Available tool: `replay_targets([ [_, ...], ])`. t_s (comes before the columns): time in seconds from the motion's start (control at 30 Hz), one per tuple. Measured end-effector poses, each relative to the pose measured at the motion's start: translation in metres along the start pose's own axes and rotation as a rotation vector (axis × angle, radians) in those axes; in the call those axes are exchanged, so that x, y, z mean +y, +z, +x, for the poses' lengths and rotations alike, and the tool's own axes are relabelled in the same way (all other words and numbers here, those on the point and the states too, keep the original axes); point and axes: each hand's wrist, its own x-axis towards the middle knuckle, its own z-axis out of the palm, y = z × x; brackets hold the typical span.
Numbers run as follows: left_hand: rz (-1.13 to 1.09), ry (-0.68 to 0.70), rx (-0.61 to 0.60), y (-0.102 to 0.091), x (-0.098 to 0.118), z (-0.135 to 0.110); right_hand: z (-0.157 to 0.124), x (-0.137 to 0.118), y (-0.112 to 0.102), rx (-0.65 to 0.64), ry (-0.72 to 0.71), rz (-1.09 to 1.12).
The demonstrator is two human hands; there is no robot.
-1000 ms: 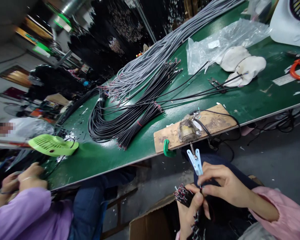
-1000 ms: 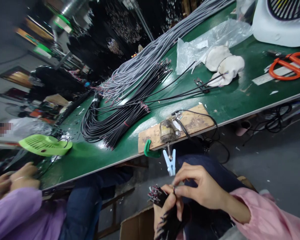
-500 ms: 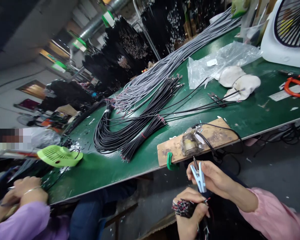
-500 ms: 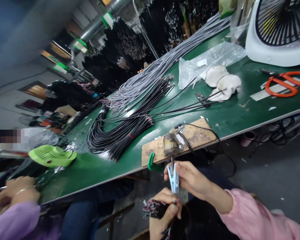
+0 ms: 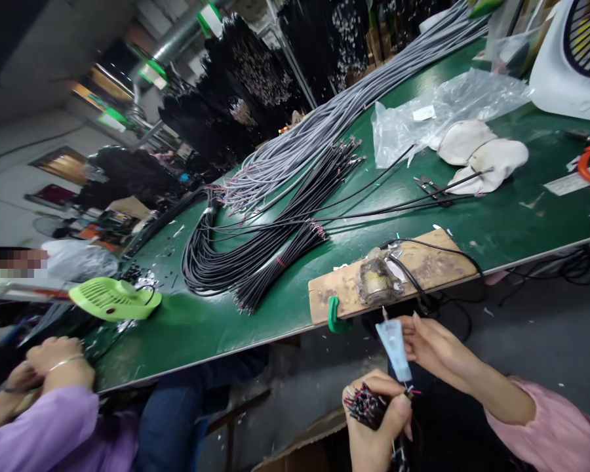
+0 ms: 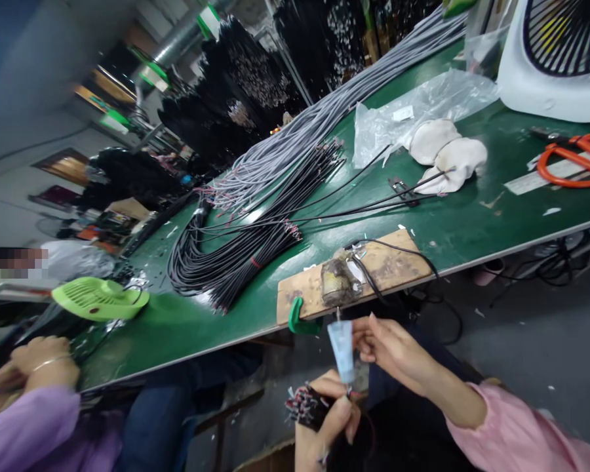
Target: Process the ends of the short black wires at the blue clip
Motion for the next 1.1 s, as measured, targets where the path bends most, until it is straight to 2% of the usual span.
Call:
replay_targets([
  [0.07, -0.022, -0.059, -0.022, 0.0, 0.001, -0.004, -0.007, -0.004, -0.006, 0.008, -0.039, -0.197],
  [0.13, -0.036, -0.174, -0.047, 0.0, 0.0, -0.009, -0.014, -0.011, -0.006, -0.008, -0.074, -0.416],
  [0.2, -0.012, -0.298, -0.053, -0.001, -0.004, -0.013, -0.019, -0.02, 0.001, -0.073, -0.125, -0.608],
  [0.27, 0.048, -0.363, -0.034, -0.002, -0.009, -0.014, -0.024, -0.029, 0.011, -0.193, -0.184, -0.792],
  [0.33, 0.094, -0.353, -0.003, -0.004, -0.014, -0.013, -0.027, -0.035, 0.021, -0.275, -0.208, -0.945],
  [0.43, 0.184, -0.233, 0.029, -0.007, -0.019, -0.007, -0.031, -0.036, 0.028, -0.253, -0.252, -1.082],
  [0.53, 0.286, -0.2, 0.005, -0.01, -0.021, -0.005, -0.033, -0.032, 0.024, -0.178, -0.272, -1.116],
  [0.63, 0.224, -0.22, 0.042, -0.014, -0.025, -0.011, -0.034, -0.029, 0.016, -0.097, -0.267, -1.083],
  [0.77, 0.235, -0.25, 0.186, -0.014, -0.03, -0.017, -0.036, -0.03, 0.013, -0.165, -0.172, -1.041],
  [0.83, 0.285, -0.273, 0.174, -0.013, -0.03, -0.015, -0.039, -0.029, 0.016, -0.179, -0.158, -1.071],
  [0.93, 0.289, -0.256, 0.091, -0.01, -0.031, -0.012, -0.042, -0.025, 0.018, -0.129, -0.204, -1.117],
  [1.03, 0.236, -0.189, 0.19, -0.009, -0.037, -0.016, -0.043, -0.017, 0.017, -0.048, -0.246, -1.049],
  [1.1, 0.195, -0.187, 0.274, -0.01, -0.041, -0.022, -0.044, -0.01, 0.015, 0.012, -0.22, -0.936],
])
